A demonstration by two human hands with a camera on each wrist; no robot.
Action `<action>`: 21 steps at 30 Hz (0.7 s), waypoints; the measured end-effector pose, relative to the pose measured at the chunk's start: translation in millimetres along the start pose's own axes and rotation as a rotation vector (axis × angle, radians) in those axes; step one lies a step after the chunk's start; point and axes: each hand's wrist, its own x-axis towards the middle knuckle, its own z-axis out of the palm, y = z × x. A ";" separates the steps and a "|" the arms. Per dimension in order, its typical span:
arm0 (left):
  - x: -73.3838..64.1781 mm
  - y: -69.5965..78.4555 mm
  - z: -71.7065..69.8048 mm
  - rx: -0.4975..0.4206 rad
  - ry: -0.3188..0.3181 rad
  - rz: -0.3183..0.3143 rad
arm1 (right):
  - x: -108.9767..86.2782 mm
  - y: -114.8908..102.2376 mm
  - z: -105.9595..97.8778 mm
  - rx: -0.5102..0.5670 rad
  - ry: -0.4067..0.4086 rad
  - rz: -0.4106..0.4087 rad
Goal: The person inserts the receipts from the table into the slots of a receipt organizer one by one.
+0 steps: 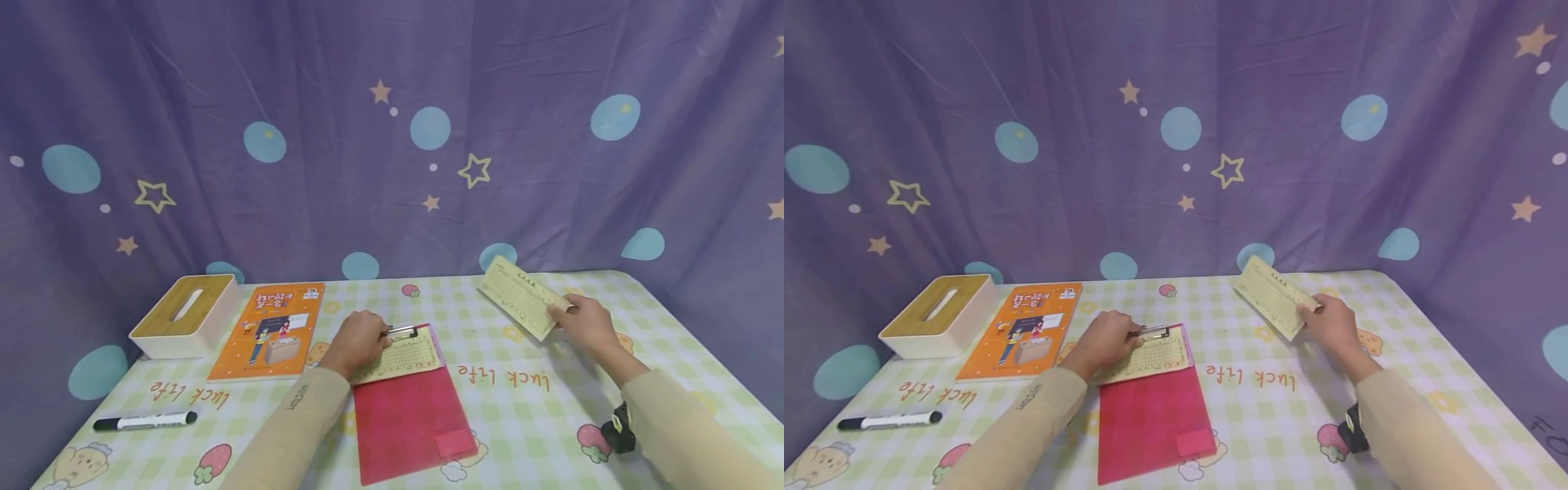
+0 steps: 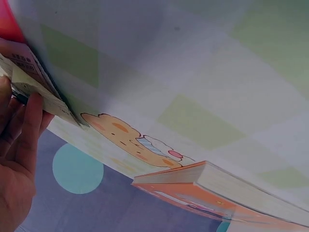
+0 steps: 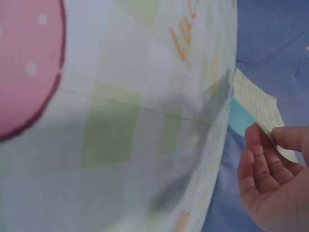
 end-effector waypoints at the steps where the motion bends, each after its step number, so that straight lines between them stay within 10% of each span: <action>1: 0.0 -0.1 0.4 0.000 0.001 0.000 | -1.1 -2.0 -1.6 -0.008 0.022 -0.027; 9: -0.6 -1.3 1.7 -0.015 0.008 0.010 | -12.5 -21.9 -13.1 0.039 0.149 -0.163; 21: 0.9 -1.0 -0.2 -0.033 -0.004 -0.003 | -26.9 -50.3 -17.0 0.254 0.022 -0.177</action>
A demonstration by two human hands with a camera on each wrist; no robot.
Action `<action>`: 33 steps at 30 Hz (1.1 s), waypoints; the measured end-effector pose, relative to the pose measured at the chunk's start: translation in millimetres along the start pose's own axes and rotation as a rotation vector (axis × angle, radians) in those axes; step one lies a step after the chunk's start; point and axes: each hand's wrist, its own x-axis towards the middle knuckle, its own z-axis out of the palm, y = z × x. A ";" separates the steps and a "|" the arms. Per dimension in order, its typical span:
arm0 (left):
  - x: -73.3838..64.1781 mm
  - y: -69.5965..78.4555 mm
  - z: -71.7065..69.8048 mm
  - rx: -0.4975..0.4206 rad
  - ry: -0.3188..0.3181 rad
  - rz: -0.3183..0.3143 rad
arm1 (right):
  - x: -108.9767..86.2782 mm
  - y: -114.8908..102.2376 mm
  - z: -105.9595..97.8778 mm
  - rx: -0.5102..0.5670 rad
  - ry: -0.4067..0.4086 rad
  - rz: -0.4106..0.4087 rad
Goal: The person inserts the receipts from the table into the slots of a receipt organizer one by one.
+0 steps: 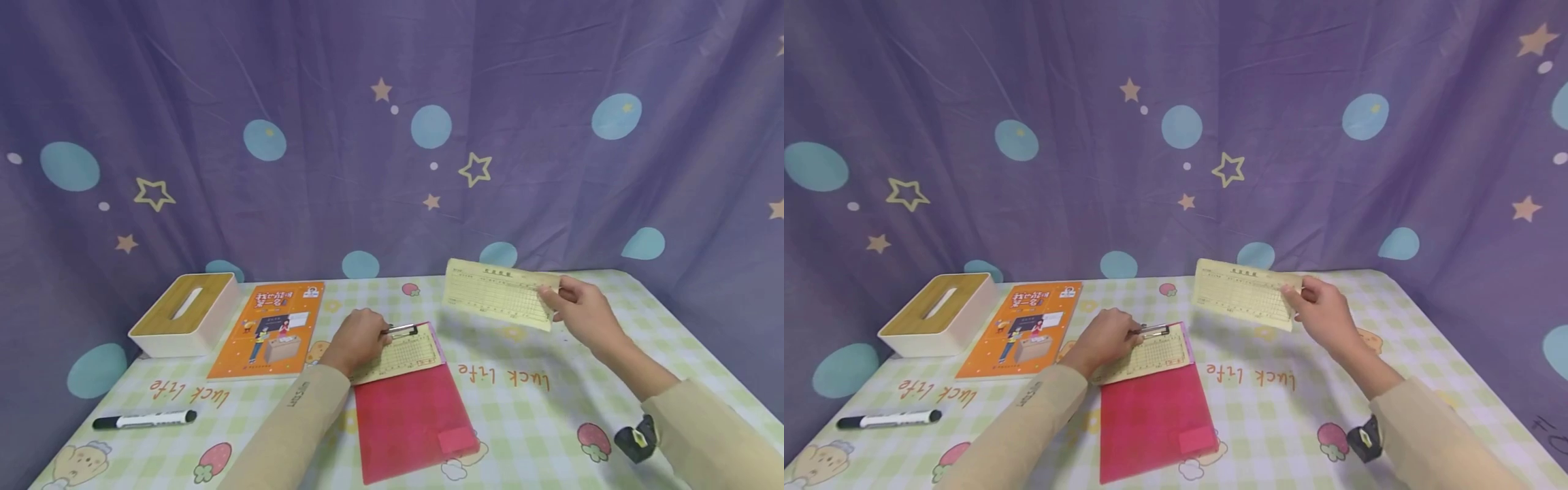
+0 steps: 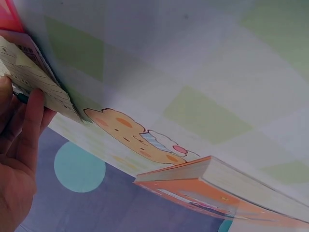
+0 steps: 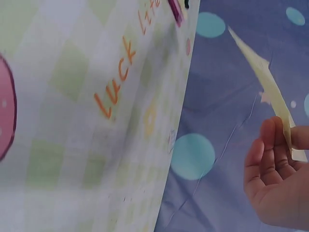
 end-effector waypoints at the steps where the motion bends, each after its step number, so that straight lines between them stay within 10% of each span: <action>1: 0.3 -0.2 -0.2 0.004 0.000 0.004 | -0.5 -2.0 1.2 0.023 -0.014 0.003; 18: 4.1 0.7 -3.2 0.005 -0.008 0.001 | -5.8 -19.4 52.8 0.093 -0.319 0.061; 33: 2.9 -1.3 -7.0 -0.050 -0.016 0.026 | -1.7 -30.7 135.9 -0.091 -0.340 0.054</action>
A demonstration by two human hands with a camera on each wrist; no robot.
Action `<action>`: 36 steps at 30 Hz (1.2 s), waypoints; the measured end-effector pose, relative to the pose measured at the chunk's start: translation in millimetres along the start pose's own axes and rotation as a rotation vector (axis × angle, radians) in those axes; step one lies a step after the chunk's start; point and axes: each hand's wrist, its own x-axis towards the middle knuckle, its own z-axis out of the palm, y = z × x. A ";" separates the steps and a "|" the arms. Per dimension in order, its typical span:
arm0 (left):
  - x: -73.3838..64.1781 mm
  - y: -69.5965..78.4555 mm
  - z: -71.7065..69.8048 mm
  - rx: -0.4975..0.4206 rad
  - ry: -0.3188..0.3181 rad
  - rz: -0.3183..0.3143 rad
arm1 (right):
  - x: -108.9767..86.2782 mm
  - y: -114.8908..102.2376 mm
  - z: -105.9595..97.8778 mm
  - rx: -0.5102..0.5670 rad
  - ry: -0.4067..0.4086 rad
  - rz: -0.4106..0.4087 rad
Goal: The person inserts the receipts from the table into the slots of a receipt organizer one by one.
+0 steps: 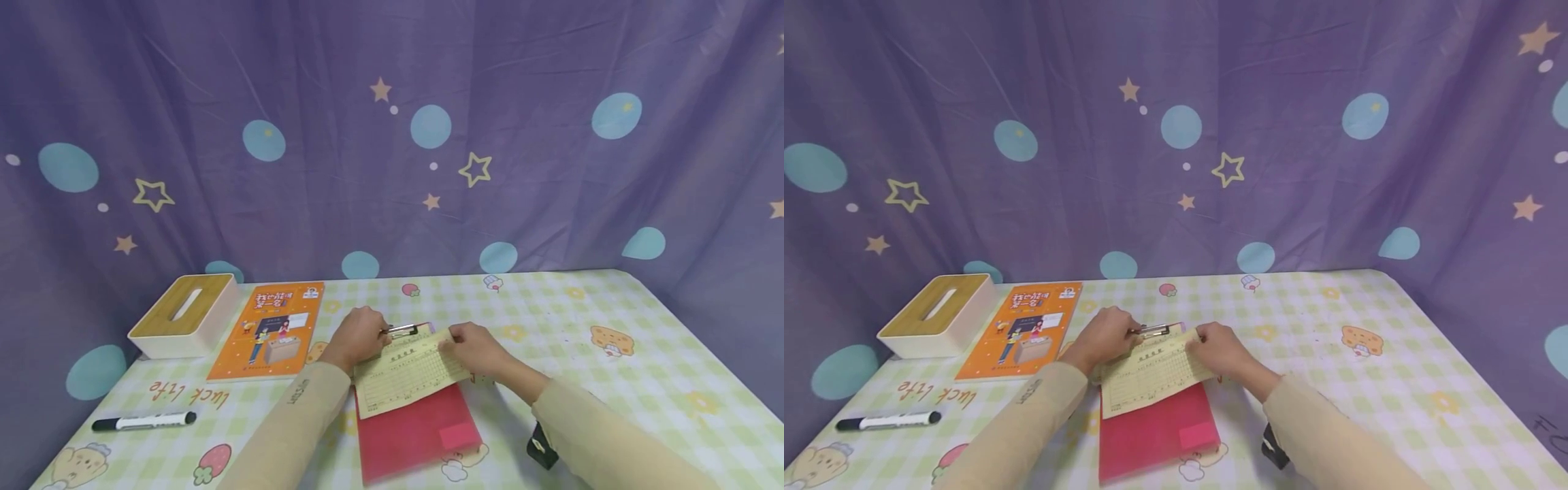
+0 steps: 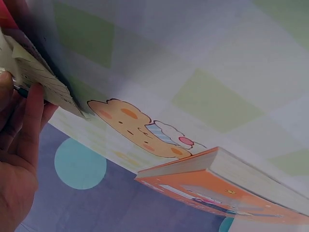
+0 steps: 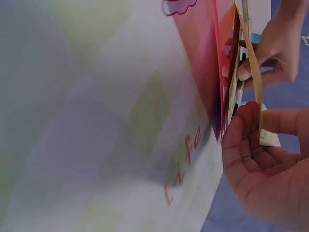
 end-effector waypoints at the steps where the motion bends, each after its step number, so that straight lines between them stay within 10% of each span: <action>1: 0.4 -0.1 0.2 0.003 -0.003 -0.002 | 2.2 -1.3 3.4 -0.004 0.002 0.013; 16: 1.5 -0.2 -3.7 -0.041 -0.027 -0.029 | 26.9 -10.6 26.4 0.039 -0.006 0.302; 36: 12.0 -5.9 -12.7 -0.019 -0.121 -0.040 | 29.7 -23.6 40.7 -0.168 0.016 0.328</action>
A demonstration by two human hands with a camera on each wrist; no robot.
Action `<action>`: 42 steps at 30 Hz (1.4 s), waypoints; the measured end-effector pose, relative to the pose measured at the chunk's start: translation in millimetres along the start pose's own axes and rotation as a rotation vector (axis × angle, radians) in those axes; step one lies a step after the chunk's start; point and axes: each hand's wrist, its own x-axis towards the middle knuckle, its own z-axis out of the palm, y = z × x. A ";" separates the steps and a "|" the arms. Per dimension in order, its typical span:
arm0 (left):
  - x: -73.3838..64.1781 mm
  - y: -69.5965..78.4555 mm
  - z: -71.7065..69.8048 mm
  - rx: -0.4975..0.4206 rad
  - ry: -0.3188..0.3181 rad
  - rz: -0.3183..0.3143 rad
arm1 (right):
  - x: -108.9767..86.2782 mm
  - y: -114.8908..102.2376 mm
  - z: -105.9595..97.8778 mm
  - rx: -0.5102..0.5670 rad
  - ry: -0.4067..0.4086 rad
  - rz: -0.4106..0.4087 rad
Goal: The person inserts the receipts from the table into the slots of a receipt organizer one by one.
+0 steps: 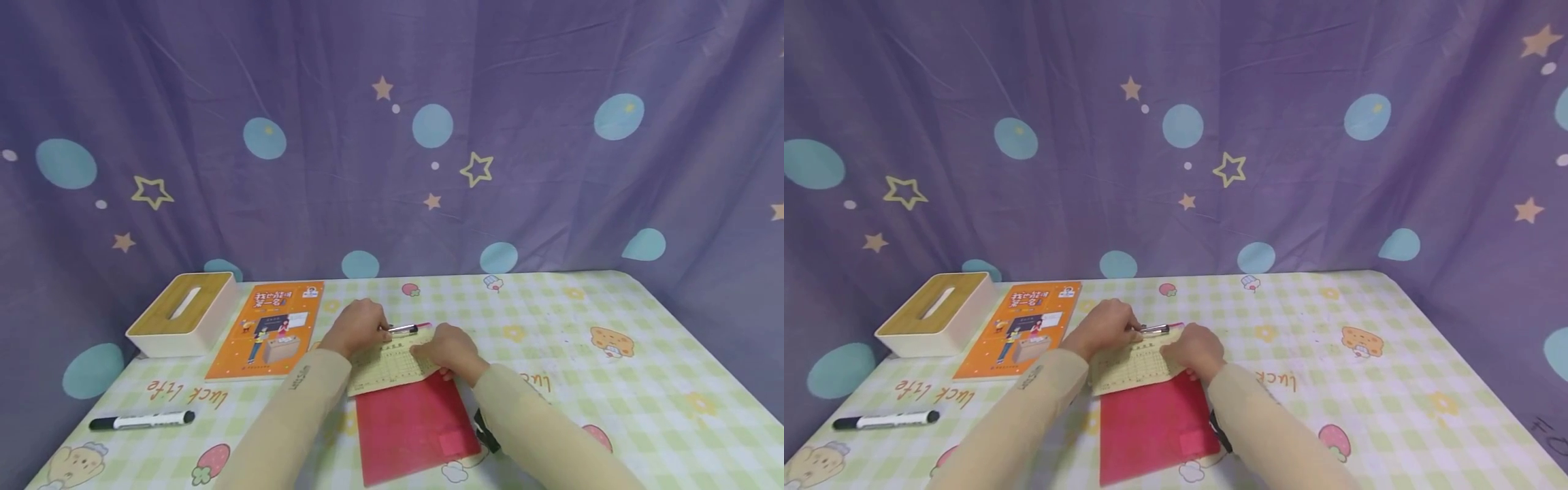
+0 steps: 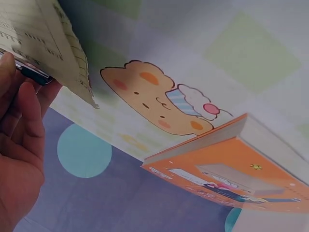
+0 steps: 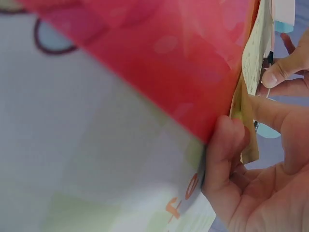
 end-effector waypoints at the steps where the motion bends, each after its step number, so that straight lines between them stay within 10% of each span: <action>1: 0.4 0.2 -0.6 0.002 -0.007 -0.005 | 0.1 -0.6 0.1 -0.008 0.000 0.005; 42: -4.6 1.6 9.3 0.061 0.091 0.014 | 6.8 -3.7 -1.6 0.004 -0.007 0.035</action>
